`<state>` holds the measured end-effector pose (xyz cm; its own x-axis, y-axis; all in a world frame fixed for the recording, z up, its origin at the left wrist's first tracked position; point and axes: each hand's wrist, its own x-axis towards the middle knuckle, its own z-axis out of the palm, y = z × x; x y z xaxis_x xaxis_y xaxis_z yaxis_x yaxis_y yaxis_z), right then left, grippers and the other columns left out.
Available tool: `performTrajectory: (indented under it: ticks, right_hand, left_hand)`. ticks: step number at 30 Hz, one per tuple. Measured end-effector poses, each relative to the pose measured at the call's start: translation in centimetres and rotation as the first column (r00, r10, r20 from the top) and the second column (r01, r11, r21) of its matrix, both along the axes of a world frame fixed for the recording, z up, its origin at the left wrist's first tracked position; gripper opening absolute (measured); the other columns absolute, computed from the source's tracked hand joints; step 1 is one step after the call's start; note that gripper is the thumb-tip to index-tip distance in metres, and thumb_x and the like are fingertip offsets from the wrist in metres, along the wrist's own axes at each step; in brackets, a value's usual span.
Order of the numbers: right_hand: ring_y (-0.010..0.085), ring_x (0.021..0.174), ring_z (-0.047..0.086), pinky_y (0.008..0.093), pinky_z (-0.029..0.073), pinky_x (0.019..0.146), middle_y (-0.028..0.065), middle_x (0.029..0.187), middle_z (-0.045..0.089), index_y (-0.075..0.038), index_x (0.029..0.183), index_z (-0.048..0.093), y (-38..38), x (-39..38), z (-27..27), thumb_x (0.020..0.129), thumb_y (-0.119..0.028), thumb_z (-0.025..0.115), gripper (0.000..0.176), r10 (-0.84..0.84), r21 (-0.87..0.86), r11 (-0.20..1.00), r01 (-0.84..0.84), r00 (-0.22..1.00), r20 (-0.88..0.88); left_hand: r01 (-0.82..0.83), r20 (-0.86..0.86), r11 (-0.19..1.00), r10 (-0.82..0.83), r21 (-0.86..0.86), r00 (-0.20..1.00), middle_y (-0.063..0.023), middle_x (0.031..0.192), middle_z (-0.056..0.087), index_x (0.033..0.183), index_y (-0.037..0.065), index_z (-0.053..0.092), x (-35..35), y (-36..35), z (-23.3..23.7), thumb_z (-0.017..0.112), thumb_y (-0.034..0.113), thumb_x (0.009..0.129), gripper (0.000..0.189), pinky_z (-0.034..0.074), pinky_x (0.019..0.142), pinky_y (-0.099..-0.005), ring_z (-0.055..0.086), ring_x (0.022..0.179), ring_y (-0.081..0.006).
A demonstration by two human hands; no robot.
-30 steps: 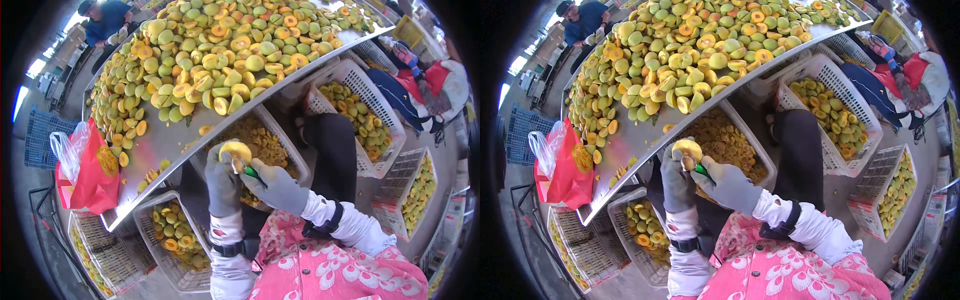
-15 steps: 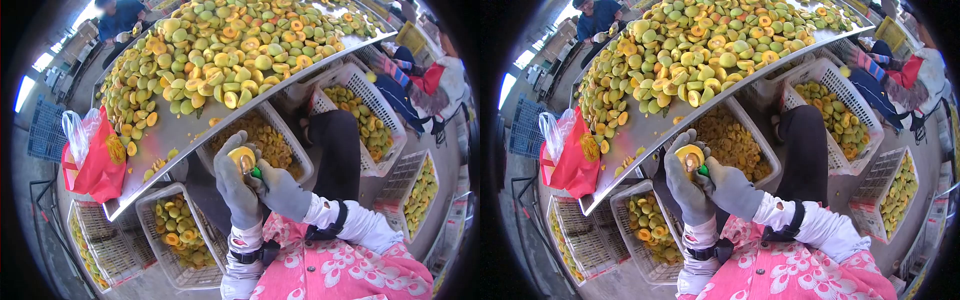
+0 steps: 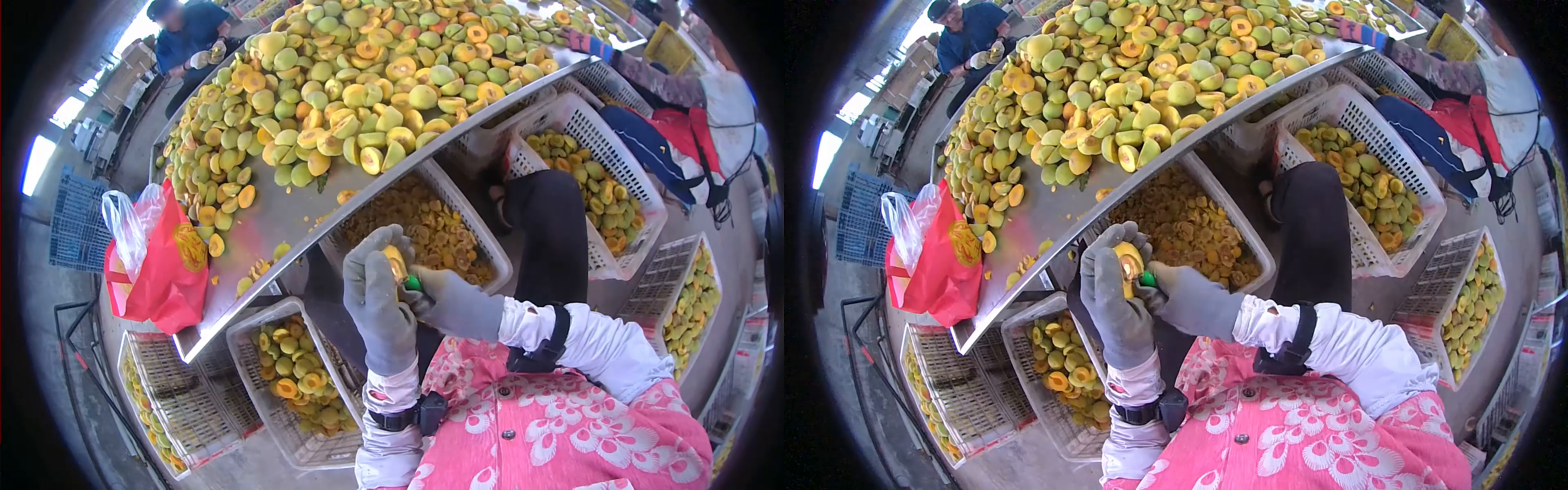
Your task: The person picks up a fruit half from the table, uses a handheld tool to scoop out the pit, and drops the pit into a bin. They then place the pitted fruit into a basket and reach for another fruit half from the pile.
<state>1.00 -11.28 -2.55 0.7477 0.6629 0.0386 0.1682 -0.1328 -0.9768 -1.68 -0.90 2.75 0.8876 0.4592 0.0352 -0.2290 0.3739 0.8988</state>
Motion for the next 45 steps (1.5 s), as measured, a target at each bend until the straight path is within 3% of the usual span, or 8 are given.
performTrajectory:
  ticks: [4,14,24,32,34,37,38,45]
  right_hand:
    - [0.0173,0.05,0.055,0.0331,0.049,0.046,0.005,0.065,0.056,-0.006,0.09,0.053,-1.7,1.0,6.1,0.099,-0.046,0.049,0.042,0.219,0.084,0.97,-0.228,0.666,-0.713]
    - [0.0101,0.042,0.044,0.0279,0.042,0.038,-0.0014,0.058,0.045,-0.006,0.091,0.052,-1.9,1.2,6.0,0.1,-0.048,0.044,0.043,0.217,0.1,0.972,-0.212,0.66,-0.719]
    - [0.0029,0.042,0.025,0.0212,0.023,0.036,-0.0092,0.055,0.028,-0.013,0.078,0.046,-2.5,1.5,5.0,0.101,-0.052,0.042,0.045,0.469,0.445,0.867,-0.224,0.063,-0.881]
    - [0.0037,0.043,0.03,0.0225,0.027,0.039,-0.008,0.056,0.034,-0.014,0.083,0.05,-2.2,1.9,2.6,0.098,-0.057,0.045,0.046,0.431,0.329,0.894,-0.304,0.382,-0.818]
    - [0.0047,0.045,0.033,0.0241,0.034,0.043,-0.0066,0.058,0.037,-0.011,0.085,0.051,-1.7,1.7,1.8,0.098,-0.056,0.046,0.046,0.198,0.185,0.979,-0.08,0.561,-0.804]
    - [0.026,0.055,0.057,0.0396,0.047,0.053,0.0089,0.065,0.056,-0.006,0.092,0.051,-0.7,1.4,-2.4,0.097,-0.043,0.053,0.037,-0.08,-0.143,0.989,0.03,0.931,-0.356]
    - [0.0348,0.064,0.064,0.045,0.049,0.058,0.0151,0.07,0.062,-0.005,0.094,0.052,-0.3,1.5,-2.3,0.096,-0.038,0.055,0.034,-0.13,-0.271,0.943,0.192,0.965,0.229]
    - [0.0405,0.078,0.066,0.0484,0.051,0.065,0.0207,0.092,0.066,-0.004,0.107,0.048,-0.7,1.4,-3.0,0.089,-0.021,0.059,0.027,-0.009,-0.512,0.831,0.218,0.925,0.38]
  left_hand:
    - [-0.068,0.011,0.984,0.067,0.164,0.998,-0.0167,0.12,0.062,0.124,-0.001,0.054,0.3,-0.8,0.8,0.048,0.034,0.101,0.042,0.051,0.093,-0.0364,0.063,0.103,-0.023]
    - [-0.001,-0.222,0.992,0.029,0.125,0.975,-0.0128,0.091,0.068,0.111,-0.004,0.062,1.1,0.1,0.1,0.047,0.036,0.102,0.044,0.053,0.064,-0.0265,0.063,0.068,-0.015]
    - [0.22,-0.146,0.971,-0.232,-0.092,0.962,-0.0147,0.078,0.066,0.1,-0.003,0.063,1.0,1.8,-3.6,0.04,0.046,0.102,0.054,0.051,0.054,-0.0272,0.058,0.058,-0.0168]
    - [0.152,-0.022,0.713,-0.228,-0.685,0.973,-0.0118,0.09,0.064,0.114,0.0,0.058,1.7,2.6,-9.2,0.04,0.046,0.103,0.051,0.053,0.062,-0.0294,0.061,0.072,-0.0178]
    - [-0.198,-0.225,0.98,0.199,0.028,0.954,-0.0112,0.104,0.061,0.119,0.002,0.054,1.9,1.8,-10.2,0.039,0.043,0.104,0.047,0.053,0.077,-0.0332,0.062,0.088,-0.02]
    - [-0.086,-0.163,0.996,0.087,0.011,0.983,-0.0127,0.11,0.059,0.112,0.0,0.054,0.5,2.2,-9.8,0.042,0.027,0.103,0.031,0.05,0.087,-0.0349,0.059,0.099,-0.0211]
    - [-0.042,-0.085,0.952,0.071,0.304,0.994,-0.0135,0.107,0.058,0.106,0.0,0.054,0.4,2.3,-10.0,0.043,0.02,0.102,0.023,0.05,0.085,-0.0342,0.059,0.099,-0.0211]
    - [0.01,-0.134,0.469,0.233,0.883,0.963,-0.0121,0.1,0.059,0.113,-0.001,0.056,-0.1,2.5,-8.6,0.044,0.019,0.1,0.027,0.049,0.084,-0.0328,0.06,0.098,-0.0225]
